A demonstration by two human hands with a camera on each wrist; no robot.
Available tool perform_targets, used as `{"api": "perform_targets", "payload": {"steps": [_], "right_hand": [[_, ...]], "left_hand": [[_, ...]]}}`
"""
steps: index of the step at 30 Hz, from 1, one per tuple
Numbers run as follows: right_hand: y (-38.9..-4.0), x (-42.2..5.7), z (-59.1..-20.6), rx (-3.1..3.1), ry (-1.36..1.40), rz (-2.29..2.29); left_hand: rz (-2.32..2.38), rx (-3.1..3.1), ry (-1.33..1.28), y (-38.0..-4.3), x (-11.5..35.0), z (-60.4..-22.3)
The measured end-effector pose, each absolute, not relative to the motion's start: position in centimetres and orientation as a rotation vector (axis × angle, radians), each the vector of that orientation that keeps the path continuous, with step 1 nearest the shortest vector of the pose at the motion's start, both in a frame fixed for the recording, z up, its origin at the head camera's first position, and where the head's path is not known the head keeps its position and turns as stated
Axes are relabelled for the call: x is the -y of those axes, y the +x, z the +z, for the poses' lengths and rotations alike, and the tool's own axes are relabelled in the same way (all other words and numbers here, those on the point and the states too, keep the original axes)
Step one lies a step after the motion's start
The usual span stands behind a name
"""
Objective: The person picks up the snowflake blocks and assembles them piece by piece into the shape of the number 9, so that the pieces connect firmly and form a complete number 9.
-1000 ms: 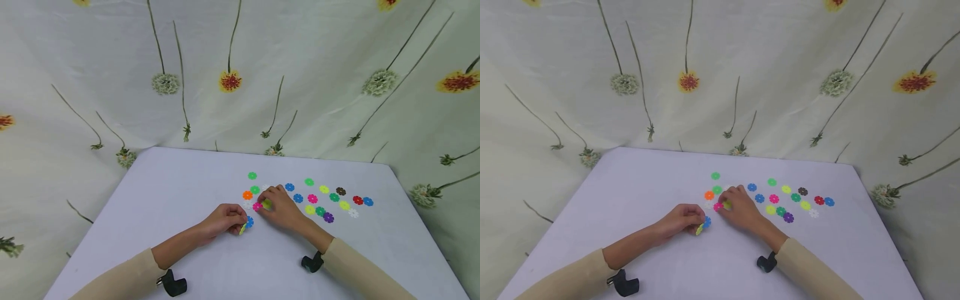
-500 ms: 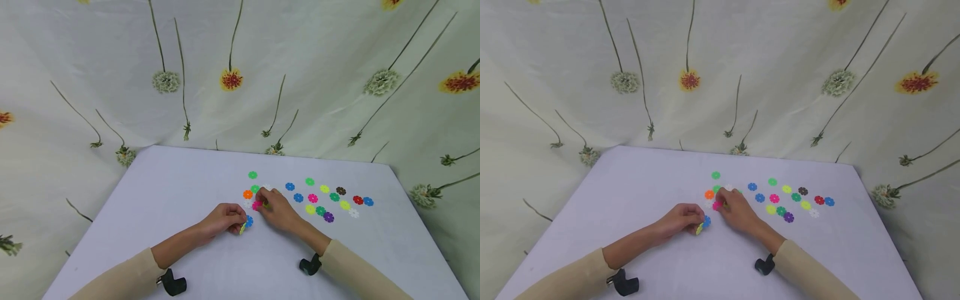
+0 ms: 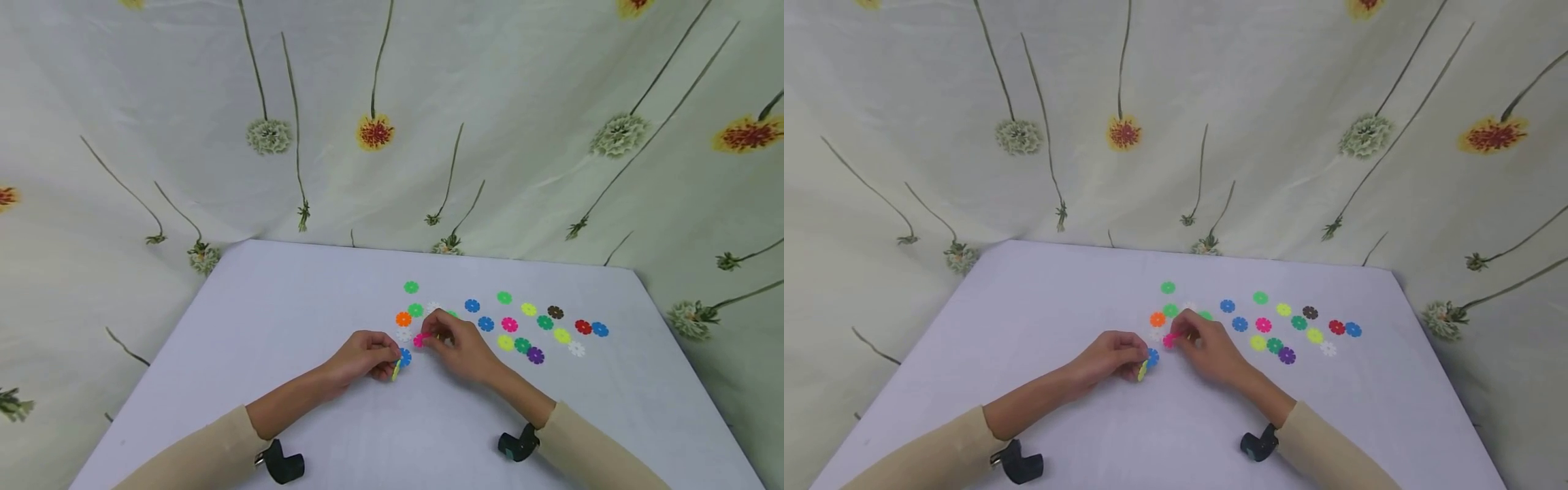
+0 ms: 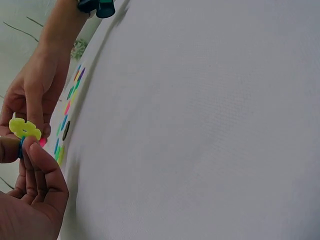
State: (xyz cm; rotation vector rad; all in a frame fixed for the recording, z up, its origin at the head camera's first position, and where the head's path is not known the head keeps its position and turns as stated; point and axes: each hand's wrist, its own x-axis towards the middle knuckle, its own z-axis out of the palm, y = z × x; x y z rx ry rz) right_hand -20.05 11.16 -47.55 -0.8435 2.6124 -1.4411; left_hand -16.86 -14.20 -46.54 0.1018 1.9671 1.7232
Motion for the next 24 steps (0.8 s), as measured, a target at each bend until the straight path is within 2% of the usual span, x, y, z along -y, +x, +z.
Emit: {"api": "perform_targets", "payload": {"steps": [12,24], "right_hand": [[-18.2,-12.1,-47.0,-2.54,-0.935,-1.506],[-17.9,-11.9,-46.9,-2.579,-0.937,-1.48]], "left_hand": [[1.733,-1.955,0.12,-16.9,13.5,-46.5],[1.722,-1.949,0.152,-17.0,13.3,-46.7]]}}
